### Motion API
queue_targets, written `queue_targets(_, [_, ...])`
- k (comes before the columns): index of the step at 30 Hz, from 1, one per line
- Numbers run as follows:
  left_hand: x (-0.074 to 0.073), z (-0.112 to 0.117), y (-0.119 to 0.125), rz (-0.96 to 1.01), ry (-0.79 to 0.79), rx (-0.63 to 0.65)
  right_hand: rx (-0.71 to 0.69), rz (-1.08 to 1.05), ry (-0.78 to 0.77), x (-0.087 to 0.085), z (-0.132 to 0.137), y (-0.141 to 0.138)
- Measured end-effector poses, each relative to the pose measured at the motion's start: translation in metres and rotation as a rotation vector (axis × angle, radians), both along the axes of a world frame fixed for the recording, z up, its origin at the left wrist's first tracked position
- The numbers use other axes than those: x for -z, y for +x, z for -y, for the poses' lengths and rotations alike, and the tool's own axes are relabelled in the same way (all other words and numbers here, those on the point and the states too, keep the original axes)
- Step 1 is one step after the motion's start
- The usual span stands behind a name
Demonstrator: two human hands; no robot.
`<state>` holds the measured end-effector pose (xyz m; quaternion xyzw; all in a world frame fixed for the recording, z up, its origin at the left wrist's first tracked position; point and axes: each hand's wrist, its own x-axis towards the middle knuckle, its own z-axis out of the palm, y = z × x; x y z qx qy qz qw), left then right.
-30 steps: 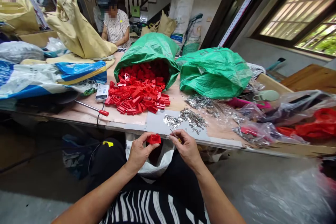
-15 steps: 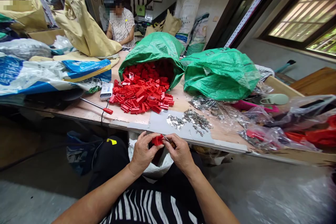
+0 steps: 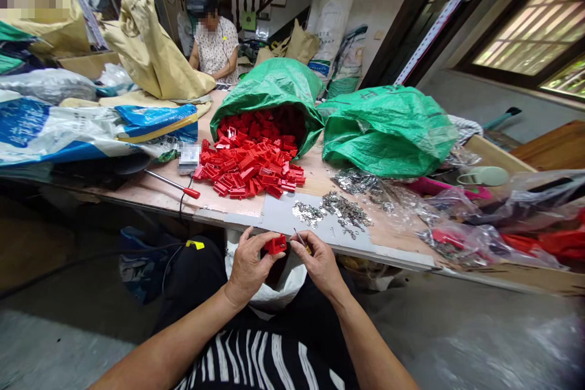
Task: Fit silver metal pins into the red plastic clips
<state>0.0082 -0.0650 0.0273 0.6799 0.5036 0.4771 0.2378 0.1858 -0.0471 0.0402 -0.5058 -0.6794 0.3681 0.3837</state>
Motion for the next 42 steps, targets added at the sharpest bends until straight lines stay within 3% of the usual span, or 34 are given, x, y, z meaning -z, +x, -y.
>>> queue_targets(17, [-0.005, 0.004, 0.004, -0.127, 0.143, -0.020, -0.009, 0.085, 0.051, -0.007, 0.010, -0.010])
queue_targets(28, [0.001, 0.002, 0.004, -0.065, 0.174, -0.035, 0.151, 0.024, -0.072, 0.002, 0.004, -0.022])
queue_targets(32, [-0.001, 0.002, 0.004, -0.014, 0.089, -0.047, 0.130, 0.041, -0.057, 0.001, 0.002, -0.020])
queue_targets(36, [-0.006, -0.001, 0.002, 0.083, -0.052, -0.047, -0.011, 0.026, 0.016, -0.005, 0.004, -0.014])
queue_targets(42, [-0.012, -0.003, 0.001, 0.376, -0.279, 0.127, -0.181, 0.078, 0.082, -0.016, 0.005, -0.006])
